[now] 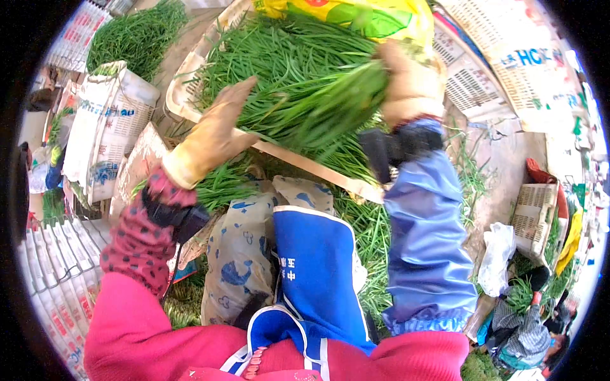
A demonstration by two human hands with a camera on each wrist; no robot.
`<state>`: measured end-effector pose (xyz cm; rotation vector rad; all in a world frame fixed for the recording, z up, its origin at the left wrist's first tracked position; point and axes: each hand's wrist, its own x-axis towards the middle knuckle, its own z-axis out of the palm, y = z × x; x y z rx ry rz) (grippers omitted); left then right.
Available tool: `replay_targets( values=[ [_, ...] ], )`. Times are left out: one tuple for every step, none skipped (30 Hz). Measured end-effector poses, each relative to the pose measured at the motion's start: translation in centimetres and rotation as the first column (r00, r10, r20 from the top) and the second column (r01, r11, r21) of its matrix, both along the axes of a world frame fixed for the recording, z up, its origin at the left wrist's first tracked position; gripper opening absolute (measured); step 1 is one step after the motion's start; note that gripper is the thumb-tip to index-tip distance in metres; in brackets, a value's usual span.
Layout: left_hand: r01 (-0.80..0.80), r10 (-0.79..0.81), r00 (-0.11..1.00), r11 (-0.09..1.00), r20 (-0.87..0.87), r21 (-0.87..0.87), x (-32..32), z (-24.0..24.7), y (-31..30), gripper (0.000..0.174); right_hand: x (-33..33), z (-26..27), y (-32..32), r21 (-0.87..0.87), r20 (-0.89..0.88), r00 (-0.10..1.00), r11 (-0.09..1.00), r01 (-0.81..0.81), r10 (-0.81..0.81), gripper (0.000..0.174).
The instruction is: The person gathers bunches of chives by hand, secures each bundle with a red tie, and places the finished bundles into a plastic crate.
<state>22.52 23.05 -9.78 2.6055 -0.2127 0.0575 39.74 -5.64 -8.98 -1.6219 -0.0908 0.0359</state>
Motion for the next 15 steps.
replay_targets(
  values=[
    [0.017,-0.016,1.000,0.999,0.025,-0.047,-1.9,0.9,0.8,0.090,0.3,1.3,-3.1,0.079,-0.021,1.000,0.997,0.014,-0.013,0.032],
    [0.039,-0.034,0.998,0.994,0.047,-0.099,-3.8,1.7,1.4,0.087,-0.8,4.7,-6.0,0.235,-0.130,0.991,0.969,0.074,-0.044,0.032],
    [0.032,-0.031,0.999,0.992,0.010,-0.125,-5.9,2.1,1.8,0.087,-1.4,7.9,-9.6,0.275,-0.025,0.999,0.961,0.034,-0.028,0.027],
    [0.030,-0.035,0.999,0.988,-0.026,-0.152,-7.9,2.3,2.1,0.086,-2.5,11.4,-13.0,0.305,0.082,0.996,0.952,-0.007,-0.019,0.022],
    [0.023,-0.032,0.997,0.991,-0.067,-0.130,-9.9,2.2,2.1,0.086,-5.0,15.2,-15.4,0.317,0.130,0.990,0.948,0.014,-0.058,0.024],
    [0.023,-0.033,0.994,0.994,-0.103,-0.105,-11.5,2.0,2.0,0.086,-7.9,18.9,-17.9,0.329,0.182,0.978,0.944,0.035,-0.100,0.026],
    [0.041,-0.074,0.982,0.983,-0.177,-0.181,-12.9,1.7,1.8,0.086,-9.5,20.9,-20.7,0.195,0.189,0.961,0.967,0.164,-0.201,0.029],
    [0.059,-0.124,0.959,0.966,-0.253,-0.250,-13.9,2.4,0.6,0.087,-11.2,22.9,-23.5,0.056,0.194,0.935,0.955,0.292,-0.298,0.033],
    [-0.007,-0.122,0.907,0.953,-0.404,-0.302,-14.8,3.5,-0.9,0.088,-11.0,23.4,-26.8,-0.205,0.247,0.880,0.865,0.458,-0.407,0.034],
    [0.034,-0.203,0.893,0.920,-0.402,-0.390,-15.6,2.8,-2.1,0.088,-11.5,23.4,-30.5,-0.439,0.315,0.812,0.683,0.583,-0.491,0.035],
    [0.070,-0.304,0.848,0.877,-0.435,-0.476,-16.0,3.5,-4.2,0.089,-14.0,23.7,-30.7,-0.261,0.298,0.809,0.772,0.580,-0.507,0.030],
    [0.091,-0.390,0.803,0.827,-0.450,-0.555,-16.3,4.4,-6.5,0.090,-16.4,24.1,-30.9,-0.070,0.281,0.807,0.827,0.557,-0.519,0.024],
    [0.181,-0.475,0.741,0.822,-0.475,-0.540,-16.5,6.2,-8.6,0.086,-18.1,24.5,-30.1,-0.112,0.355,0.749,0.770,0.628,-0.559,0.026],
    [0.145,-0.563,0.673,0.736,-0.479,-0.662,-17.4,6.4,-10.8,0.083,-20.1,24.3,-30.3,-0.148,0.413,0.687,0.701,0.698,-0.598,0.027],
    [0.162,-0.674,0.560,0.660,-0.482,-0.734,-17.8,7.1,-13.1,0.083,-21.2,24.0,-31.0,-0.285,0.413,0.710,0.660,0.695,-0.570,0.022]
  ],
)
